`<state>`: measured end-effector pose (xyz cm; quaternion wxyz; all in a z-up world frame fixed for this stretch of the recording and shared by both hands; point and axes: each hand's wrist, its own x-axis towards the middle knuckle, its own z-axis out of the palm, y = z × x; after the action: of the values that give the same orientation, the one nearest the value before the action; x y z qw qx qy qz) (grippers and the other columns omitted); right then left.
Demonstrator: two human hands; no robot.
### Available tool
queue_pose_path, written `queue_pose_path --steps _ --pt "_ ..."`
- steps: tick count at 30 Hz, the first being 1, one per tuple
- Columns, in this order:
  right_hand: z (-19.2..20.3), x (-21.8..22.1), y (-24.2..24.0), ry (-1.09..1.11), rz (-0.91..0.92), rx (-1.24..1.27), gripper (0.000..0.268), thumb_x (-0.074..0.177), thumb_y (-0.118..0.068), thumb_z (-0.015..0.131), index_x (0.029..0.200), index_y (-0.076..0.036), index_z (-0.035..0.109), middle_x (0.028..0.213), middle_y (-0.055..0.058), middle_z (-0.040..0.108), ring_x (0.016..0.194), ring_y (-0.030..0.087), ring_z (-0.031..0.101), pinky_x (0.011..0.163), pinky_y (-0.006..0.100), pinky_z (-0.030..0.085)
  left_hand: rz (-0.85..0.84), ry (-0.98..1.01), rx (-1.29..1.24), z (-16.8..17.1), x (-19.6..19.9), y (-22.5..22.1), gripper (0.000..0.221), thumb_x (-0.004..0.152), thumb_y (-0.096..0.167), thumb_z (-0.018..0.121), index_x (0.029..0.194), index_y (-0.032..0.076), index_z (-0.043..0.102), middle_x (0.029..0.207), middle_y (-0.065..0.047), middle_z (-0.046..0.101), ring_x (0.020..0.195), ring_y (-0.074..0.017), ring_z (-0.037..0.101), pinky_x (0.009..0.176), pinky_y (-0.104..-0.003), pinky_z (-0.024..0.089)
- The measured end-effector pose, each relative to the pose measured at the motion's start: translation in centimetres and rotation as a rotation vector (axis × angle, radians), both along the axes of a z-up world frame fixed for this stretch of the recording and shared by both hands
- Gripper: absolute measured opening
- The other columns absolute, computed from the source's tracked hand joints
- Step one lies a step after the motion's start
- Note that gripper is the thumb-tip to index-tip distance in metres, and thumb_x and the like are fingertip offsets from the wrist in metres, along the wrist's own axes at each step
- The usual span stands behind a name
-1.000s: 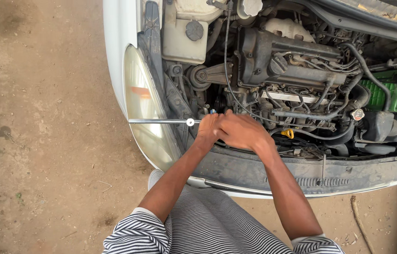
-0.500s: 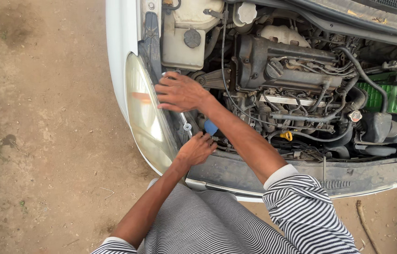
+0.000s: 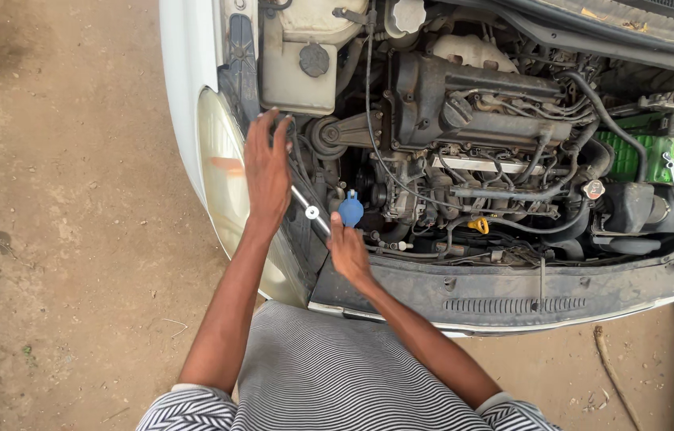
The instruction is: The person uses a socket wrench to loosen and remove bolts securing a car headlight assembly within the engine bay.
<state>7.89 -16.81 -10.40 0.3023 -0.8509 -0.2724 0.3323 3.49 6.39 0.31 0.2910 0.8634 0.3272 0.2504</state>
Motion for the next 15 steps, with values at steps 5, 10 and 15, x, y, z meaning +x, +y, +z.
queue_pose_path --steps 5,10,15 --pt "-3.0 -13.0 3.7 1.266 -0.96 0.295 0.071 0.114 -0.058 0.03 0.086 0.003 0.051 0.071 0.005 0.046 0.061 0.023 0.047 0.059 0.045 0.037 -0.034 0.299 0.262 -0.7 6.5 -4.2 0.05 0.086 0.002 0.064 0.135 0.007 0.058 0.139 -0.01 0.055 0.138 -0.0282 0.048 0.121 -0.049 0.033" --pt "-4.2 -15.0 4.9 1.754 -0.752 0.908 0.053 0.11 -0.045 0.043 0.097 0.005 0.056 0.09 0.013 0.059 0.083 0.027 0.06 0.08 0.043 0.049 -0.063 0.298 0.235 -0.1 7.6 -7.6 0.031 0.1 0.027 0.06 0.122 0.005 0.059 0.113 -0.011 0.065 0.113 -0.0272 0.061 0.089 -0.041 0.054" --pt "-1.0 -13.3 4.6 1.578 -0.832 0.583 0.043 0.101 -0.035 0.053 0.102 0.008 0.059 0.104 0.021 0.07 0.103 0.031 0.073 0.098 0.041 0.06 -0.168 0.42 0.17 -2.0 8.5 -8.0 0.034 0.104 0.042 0.053 0.095 0.01 0.057 0.077 -0.006 0.069 0.068 -0.0236 0.074 0.048 -0.032 0.057"
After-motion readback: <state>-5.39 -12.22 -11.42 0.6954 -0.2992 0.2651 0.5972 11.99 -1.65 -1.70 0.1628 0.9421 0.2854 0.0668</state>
